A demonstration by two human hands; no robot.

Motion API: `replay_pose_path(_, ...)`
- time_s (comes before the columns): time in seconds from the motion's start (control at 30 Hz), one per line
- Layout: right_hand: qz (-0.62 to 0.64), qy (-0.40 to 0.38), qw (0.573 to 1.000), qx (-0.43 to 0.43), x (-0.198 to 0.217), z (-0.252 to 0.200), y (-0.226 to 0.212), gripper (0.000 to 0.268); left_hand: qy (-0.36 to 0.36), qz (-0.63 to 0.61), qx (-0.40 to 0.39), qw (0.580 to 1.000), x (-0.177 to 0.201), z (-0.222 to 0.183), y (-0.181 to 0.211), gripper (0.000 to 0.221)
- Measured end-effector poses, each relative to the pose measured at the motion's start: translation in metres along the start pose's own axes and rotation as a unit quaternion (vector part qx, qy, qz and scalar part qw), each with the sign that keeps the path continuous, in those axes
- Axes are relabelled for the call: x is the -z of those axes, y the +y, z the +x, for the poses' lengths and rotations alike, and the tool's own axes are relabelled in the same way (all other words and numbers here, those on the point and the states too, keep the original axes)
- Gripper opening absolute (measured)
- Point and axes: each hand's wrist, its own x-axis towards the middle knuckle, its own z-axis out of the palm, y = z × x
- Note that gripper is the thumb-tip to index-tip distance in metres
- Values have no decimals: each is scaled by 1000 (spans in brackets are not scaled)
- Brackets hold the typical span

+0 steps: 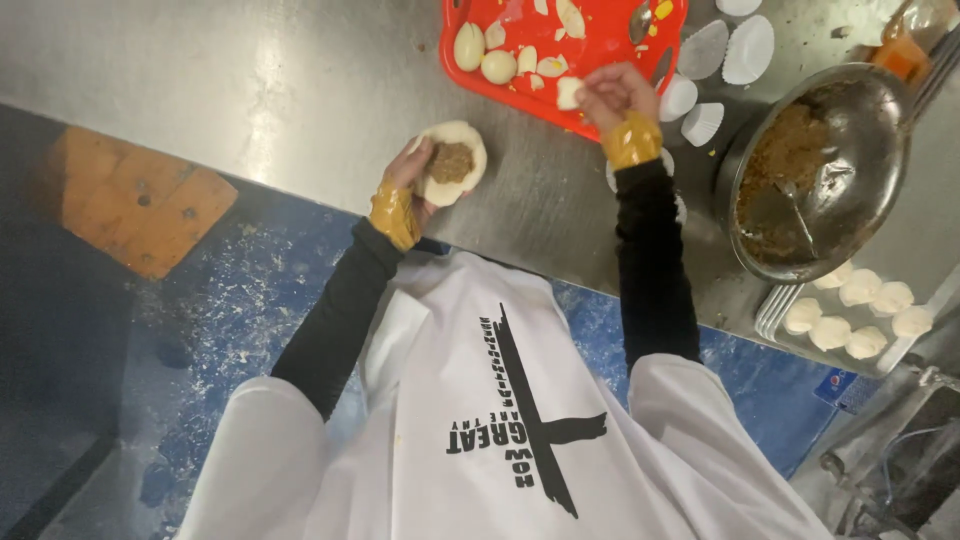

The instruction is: Preparing dough, scooping meat filling, adding egg slices, and shaping stuffed buns into paper liners.

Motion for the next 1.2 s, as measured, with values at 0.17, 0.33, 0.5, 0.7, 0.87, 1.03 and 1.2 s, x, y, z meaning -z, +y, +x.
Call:
replay_pose_path(0.17, 116, -115, 986, 24, -56, -44, -34, 22, -47, -16, 16, 999, -8, 17, -12, 45)
replay_pose_path(0.33, 17, -141, 988, 66, -91, -62, -73, 17, -70, -17, 17, 997, -21, 12, -15, 48)
replay_pose_path(0.5, -230, -85, 934, 259, -105, -70, -83, 13, -72, -20, -7, 997, -17, -2, -21, 45)
replay_pose_path(0.7, -221, -81, 942, 240, -81, -56, -55, 13, -25, 16, 3, 1000, -3, -23, -12, 45)
replay_pose_path(0.87, -262, -17, 952, 158, -25, -7, 47, 13, 35, 41, -3, 999, 14, -38, -5, 45)
replay_pose_path(1.03, -275, 85, 949, 128, -8, 16, 94, 13, 56, 69, -12, 996, 8, -48, 10, 44)
replay_pose_path(1.2, -274, 122, 944, 135, -9, 39, 95, 15, 61, 60, -3, 996, 3, -42, 11, 44)
